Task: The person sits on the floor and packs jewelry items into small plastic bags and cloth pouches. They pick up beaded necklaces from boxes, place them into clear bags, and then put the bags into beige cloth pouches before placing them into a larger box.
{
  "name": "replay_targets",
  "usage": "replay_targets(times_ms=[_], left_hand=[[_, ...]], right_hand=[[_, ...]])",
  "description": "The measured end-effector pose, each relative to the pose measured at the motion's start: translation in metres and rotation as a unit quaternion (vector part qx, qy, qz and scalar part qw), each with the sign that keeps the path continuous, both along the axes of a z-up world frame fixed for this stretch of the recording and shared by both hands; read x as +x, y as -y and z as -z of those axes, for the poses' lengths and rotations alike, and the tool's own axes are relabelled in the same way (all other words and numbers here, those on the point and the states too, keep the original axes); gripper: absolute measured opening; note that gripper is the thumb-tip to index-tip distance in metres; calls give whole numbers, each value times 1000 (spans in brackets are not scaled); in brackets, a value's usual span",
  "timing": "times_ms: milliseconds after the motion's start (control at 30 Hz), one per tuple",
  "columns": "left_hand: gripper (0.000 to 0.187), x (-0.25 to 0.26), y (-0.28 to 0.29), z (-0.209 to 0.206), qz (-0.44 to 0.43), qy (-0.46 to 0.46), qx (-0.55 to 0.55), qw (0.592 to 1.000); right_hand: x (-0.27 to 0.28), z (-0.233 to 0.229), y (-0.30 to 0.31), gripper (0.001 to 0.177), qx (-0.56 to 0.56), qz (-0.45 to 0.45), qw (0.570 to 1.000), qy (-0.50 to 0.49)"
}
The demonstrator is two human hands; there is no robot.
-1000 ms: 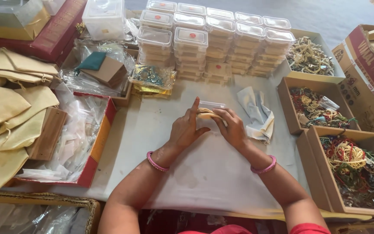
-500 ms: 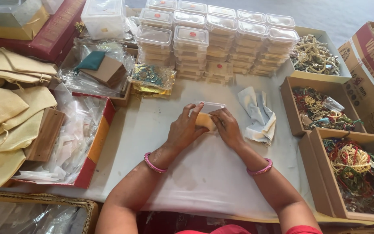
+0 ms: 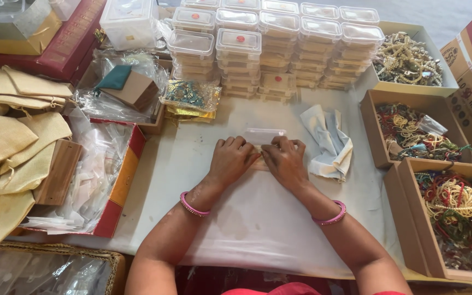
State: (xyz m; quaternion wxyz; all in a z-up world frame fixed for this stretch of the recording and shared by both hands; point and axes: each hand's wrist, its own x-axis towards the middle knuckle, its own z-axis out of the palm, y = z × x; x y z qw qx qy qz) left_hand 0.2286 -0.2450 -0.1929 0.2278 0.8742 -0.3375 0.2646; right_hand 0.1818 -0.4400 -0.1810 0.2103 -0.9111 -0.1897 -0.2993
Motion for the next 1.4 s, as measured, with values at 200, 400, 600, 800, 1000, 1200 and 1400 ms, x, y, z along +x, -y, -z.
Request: replay_targets(times_ms=[200, 400, 600, 800, 1000, 1200, 1400], left_hand=[[16, -4, 0, 2, -6, 77, -13, 997], [13, -6, -1, 1, 4, 59, 25, 998], [16, -7, -7, 5, 43, 112, -17, 993], [96, -14, -7, -18, 75, 106, -85, 988], [130, -3, -3, 1, 45, -3, -137, 990], [128, -1, -18, -14, 132, -93, -153, 975], [85, 15, -34, -2, 190, -122, -12, 974]], right_hand=[[-4, -3, 5, 9, -83, 60, 991, 83], [-4, -5, 2, 10, -129, 77, 986, 76], [-6, 14, 15, 12, -66, 32, 987, 140], [-3, 7, 14, 22, -6, -15, 990, 143], [-3, 1, 17, 50, 161, -39, 981, 100], [2, 5, 26, 53, 39, -163, 986, -11], [4, 1, 22, 49, -105, -147, 983, 11]])
